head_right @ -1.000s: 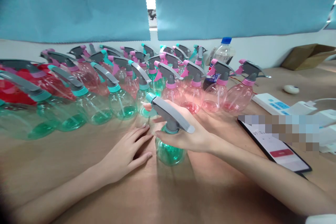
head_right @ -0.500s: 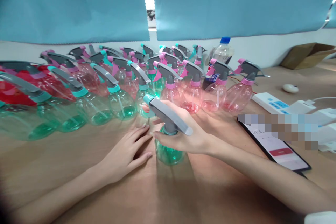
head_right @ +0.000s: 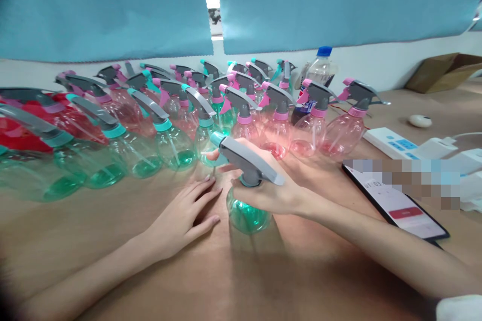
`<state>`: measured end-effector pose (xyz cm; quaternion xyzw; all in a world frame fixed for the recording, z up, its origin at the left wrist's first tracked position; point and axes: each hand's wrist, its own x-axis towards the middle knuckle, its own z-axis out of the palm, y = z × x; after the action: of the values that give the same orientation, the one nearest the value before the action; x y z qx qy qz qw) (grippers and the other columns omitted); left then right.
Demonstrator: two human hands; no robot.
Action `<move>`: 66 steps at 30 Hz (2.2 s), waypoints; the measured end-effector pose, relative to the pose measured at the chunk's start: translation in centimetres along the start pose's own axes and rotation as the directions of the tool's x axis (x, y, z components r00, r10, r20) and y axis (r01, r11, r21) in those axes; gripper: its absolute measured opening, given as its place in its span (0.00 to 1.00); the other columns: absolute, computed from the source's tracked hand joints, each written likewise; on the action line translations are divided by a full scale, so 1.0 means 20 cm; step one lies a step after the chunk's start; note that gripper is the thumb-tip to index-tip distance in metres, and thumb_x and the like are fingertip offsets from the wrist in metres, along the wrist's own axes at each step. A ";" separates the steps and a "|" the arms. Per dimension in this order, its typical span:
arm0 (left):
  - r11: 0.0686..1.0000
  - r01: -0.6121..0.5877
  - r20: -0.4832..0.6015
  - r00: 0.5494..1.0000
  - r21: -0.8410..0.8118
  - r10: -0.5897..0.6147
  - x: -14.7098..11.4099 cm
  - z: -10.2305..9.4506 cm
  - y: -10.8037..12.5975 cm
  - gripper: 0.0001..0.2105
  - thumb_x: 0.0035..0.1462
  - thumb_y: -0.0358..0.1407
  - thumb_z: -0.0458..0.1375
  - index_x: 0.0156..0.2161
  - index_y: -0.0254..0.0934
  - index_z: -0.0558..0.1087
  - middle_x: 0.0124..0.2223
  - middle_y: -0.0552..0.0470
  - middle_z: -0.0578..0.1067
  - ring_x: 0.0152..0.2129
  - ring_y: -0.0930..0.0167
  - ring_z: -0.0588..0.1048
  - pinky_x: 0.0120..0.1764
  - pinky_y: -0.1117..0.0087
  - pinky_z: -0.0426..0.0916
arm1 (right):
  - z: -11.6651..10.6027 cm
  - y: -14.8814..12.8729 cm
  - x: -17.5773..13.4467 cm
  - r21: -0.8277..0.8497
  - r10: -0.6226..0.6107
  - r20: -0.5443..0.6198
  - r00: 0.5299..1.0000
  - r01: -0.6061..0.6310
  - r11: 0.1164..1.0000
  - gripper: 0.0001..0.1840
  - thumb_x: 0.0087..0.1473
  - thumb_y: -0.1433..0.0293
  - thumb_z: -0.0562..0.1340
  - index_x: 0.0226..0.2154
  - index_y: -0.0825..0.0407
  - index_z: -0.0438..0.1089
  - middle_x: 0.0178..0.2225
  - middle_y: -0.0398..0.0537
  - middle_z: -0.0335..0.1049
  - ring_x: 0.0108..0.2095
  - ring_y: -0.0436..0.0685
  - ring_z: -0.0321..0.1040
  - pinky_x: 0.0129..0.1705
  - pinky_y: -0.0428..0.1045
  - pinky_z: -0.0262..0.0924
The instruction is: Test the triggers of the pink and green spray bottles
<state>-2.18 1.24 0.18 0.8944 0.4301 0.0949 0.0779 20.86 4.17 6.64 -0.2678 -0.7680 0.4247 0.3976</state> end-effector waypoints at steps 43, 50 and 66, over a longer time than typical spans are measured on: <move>1.000 0.003 -0.006 1.000 0.003 -0.003 0.01 -0.01 0.00 0.25 0.63 0.45 0.52 0.60 0.32 0.64 0.62 0.37 0.61 0.60 0.55 0.59 0.59 0.50 0.56 | -0.01 0.01 -0.01 -0.012 -0.060 -0.039 0.997 0.060 0.998 0.20 0.42 0.80 0.54 0.38 0.47 0.68 0.45 0.42 0.70 0.36 0.51 0.69 0.41 0.47 0.70; 1.000 0.003 -0.013 1.000 -0.005 -0.003 0.01 -0.01 0.01 0.24 0.63 0.45 0.52 0.60 0.33 0.63 0.62 0.37 0.62 0.60 0.55 0.59 0.59 0.50 0.56 | -0.01 0.00 -0.01 -0.087 -0.004 -0.054 0.999 0.000 0.996 0.26 0.43 0.78 0.55 0.47 0.48 0.67 0.36 0.42 0.72 0.28 0.51 0.67 0.30 0.47 0.68; 1.000 -0.007 -0.025 1.000 -0.007 0.007 0.00 -0.01 0.01 0.24 0.64 0.45 0.51 0.60 0.33 0.63 0.62 0.38 0.62 0.60 0.56 0.59 0.58 0.50 0.58 | -0.01 0.01 0.00 -0.056 -0.060 -0.036 0.998 0.058 0.997 0.33 0.46 0.81 0.56 0.54 0.44 0.65 0.47 0.43 0.73 0.36 0.54 0.72 0.37 0.49 0.71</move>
<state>-2.09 1.22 0.43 0.8943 0.4277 0.1077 0.0755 21.03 4.26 6.45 -0.2637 -0.7793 0.3864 0.4169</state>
